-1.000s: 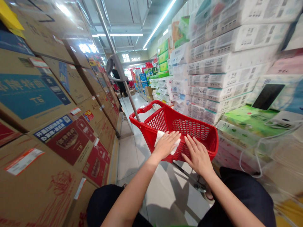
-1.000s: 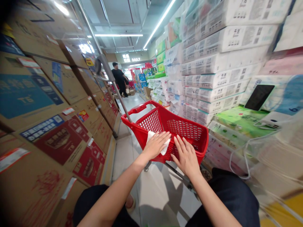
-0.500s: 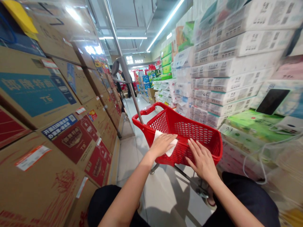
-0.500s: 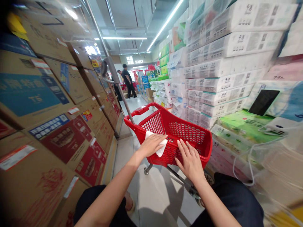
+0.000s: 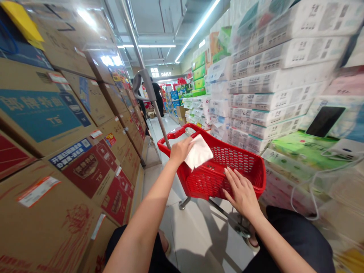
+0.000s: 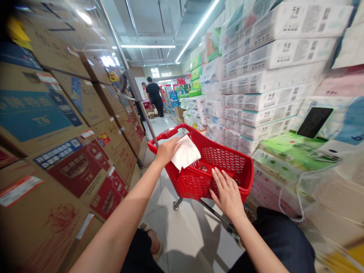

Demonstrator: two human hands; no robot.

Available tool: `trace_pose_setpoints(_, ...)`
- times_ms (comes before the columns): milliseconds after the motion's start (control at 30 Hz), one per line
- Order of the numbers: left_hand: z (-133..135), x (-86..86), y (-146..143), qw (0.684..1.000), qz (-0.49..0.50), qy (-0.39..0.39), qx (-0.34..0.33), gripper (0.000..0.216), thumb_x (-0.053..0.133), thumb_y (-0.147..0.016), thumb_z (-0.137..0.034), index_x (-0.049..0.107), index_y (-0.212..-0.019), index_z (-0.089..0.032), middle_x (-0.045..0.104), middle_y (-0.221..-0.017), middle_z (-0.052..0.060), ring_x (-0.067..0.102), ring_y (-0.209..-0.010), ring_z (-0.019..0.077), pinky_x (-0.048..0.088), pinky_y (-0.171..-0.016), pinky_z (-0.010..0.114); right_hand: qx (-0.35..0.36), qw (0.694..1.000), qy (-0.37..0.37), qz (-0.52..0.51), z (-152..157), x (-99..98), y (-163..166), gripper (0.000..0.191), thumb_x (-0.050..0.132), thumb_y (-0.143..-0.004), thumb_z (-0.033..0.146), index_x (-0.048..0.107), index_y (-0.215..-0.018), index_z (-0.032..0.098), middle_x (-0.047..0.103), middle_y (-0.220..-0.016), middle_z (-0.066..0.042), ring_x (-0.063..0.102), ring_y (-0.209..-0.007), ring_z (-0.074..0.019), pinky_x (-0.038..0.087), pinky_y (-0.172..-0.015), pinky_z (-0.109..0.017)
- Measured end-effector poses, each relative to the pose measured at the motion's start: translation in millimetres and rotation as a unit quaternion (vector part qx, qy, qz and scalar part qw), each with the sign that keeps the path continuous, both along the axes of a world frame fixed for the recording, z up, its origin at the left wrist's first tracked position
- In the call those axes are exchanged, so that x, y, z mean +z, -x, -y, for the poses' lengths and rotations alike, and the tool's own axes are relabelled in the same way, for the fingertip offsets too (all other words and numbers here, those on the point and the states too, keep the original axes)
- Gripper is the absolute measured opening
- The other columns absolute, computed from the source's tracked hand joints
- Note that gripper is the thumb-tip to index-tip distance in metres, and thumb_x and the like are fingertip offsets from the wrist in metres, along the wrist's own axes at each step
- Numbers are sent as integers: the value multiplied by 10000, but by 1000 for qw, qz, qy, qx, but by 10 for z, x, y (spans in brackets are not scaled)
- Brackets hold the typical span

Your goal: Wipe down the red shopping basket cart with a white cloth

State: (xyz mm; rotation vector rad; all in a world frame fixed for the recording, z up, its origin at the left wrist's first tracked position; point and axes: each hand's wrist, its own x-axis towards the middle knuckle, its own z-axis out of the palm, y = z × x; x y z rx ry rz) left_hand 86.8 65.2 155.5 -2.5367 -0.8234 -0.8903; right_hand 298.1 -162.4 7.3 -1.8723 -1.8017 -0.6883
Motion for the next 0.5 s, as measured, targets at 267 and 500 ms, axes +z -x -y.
trace_pose_setpoints(267,532,-428,-116,976,-119,-103,-154,287,464,-1044,-197,623,-1283,-192,492,-1592,78,439,-1488,204,381,-1233,429,8,1000,-15,-4,-16,-20,-8,809,513,-1011,361,75,-1675,218,350,-1679,-78,408,-1473,-319,404,-1134,-473)
trace_pose_setpoints(500,870,-1182,-422,972,-182,-127,-71,562,394,-1056,-177,330,-1613,-214,314,-1694,52,352,-1538,283,285,-1272,550,10,1000,-21,-1,-44,-77,-28,829,527,-993,334,73,-1676,216,339,-1685,-74,394,-1485,-313,406,-1139,-474)
